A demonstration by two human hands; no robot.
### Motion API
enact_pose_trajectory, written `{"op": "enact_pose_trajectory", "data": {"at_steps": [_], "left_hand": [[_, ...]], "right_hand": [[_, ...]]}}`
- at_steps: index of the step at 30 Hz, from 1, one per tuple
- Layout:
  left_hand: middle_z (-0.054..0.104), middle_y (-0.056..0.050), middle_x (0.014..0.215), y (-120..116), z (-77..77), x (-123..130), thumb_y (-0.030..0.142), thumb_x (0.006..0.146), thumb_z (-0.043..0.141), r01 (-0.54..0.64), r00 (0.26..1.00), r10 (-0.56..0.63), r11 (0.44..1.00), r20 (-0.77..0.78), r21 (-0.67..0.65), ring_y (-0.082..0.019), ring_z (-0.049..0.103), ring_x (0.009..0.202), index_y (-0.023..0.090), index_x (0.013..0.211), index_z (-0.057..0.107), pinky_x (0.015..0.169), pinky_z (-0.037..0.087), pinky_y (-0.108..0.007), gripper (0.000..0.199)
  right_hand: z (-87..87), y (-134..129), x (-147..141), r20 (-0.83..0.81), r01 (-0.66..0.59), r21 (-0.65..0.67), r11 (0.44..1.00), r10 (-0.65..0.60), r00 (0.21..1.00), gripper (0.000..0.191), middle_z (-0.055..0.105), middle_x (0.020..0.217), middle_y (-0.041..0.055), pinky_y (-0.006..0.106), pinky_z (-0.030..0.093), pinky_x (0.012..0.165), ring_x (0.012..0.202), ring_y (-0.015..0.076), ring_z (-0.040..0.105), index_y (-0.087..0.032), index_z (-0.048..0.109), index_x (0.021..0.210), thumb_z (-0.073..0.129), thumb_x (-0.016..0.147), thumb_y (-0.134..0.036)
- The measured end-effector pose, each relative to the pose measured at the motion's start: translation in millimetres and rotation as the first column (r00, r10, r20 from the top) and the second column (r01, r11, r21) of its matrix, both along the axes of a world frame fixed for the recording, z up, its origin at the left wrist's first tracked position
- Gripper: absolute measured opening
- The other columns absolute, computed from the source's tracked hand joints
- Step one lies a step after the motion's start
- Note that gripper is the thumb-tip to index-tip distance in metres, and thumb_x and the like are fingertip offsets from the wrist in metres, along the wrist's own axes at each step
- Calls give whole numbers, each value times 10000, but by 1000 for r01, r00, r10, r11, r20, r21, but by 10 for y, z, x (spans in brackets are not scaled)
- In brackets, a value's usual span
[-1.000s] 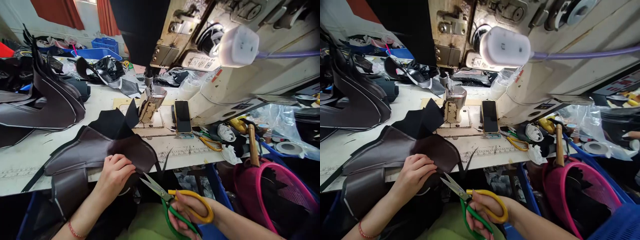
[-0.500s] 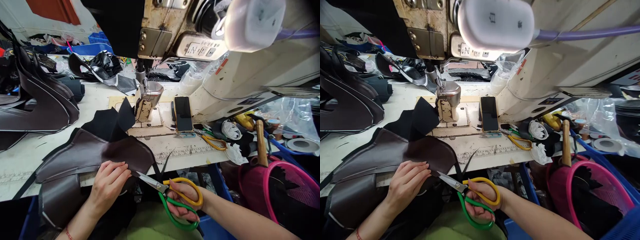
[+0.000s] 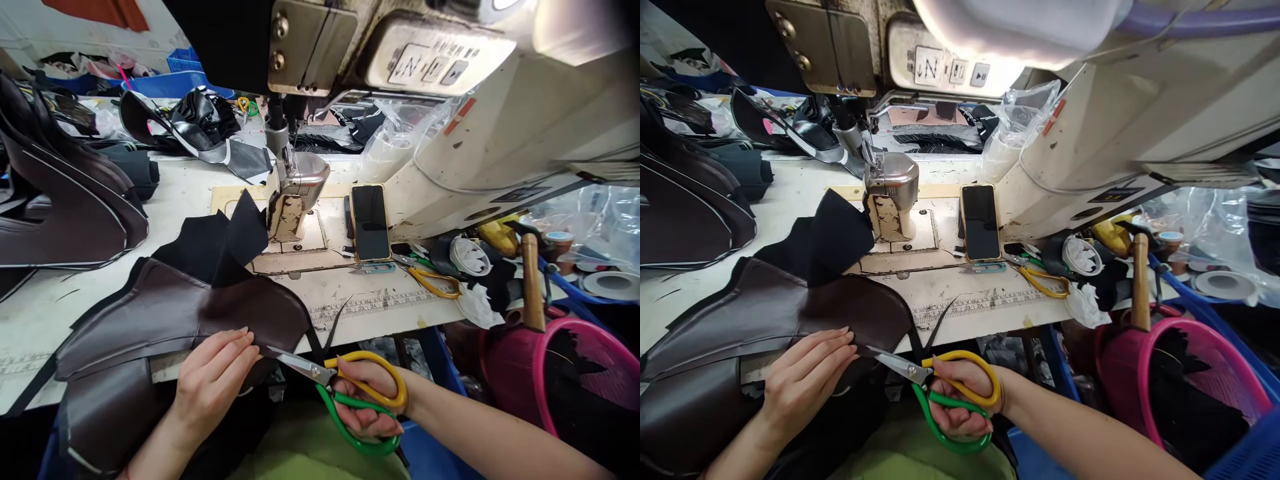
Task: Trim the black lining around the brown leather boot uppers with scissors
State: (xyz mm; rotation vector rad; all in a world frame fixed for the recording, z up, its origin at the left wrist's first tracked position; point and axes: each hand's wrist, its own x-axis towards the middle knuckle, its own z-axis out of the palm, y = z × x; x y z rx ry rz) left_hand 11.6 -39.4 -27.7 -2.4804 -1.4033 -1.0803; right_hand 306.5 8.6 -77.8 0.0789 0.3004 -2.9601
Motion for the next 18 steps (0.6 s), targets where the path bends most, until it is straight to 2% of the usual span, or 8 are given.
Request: {"op": "enact_pose_trajectory", "data": {"at_steps": [9, 15, 18], "left_hand": [[735, -82, 958, -21, 15, -8, 29, 819, 666, 6, 1000, -6, 1000, -2, 4, -204, 681, 987, 114, 964, 668, 926, 570, -370, 169], [702, -66, 904, -70, 28, -47, 17, 844, 612, 29, 999, -28, 999, 35, -36, -211, 664, 1028, 131, 951, 671, 955, 557, -372, 167], [669, -84, 948, -127, -10, -77, -28, 838, 571, 36, 998, -34, 998, 45, -49, -227, 639, 1087, 121, 961, 675, 982, 541, -382, 219]], "right_hand": [[59, 163, -108, 86, -93, 109, 990, 84, 993, 698, 432, 533, -40, 209, 373, 228, 305, 94, 420, -45, 643, 825, 444, 860, -713], [132, 119, -191, 152, -107, 138, 985, 86, 985, 688, 439, 555, -36, 195, 367, 246, 339, 81, 422, -55, 632, 806, 482, 833, -726], [121, 76, -252, 169, -121, 150, 981, 95, 981, 711, 438, 534, -42, 210, 374, 241, 330, 88, 425, -66, 630, 795, 490, 798, -763]]}}
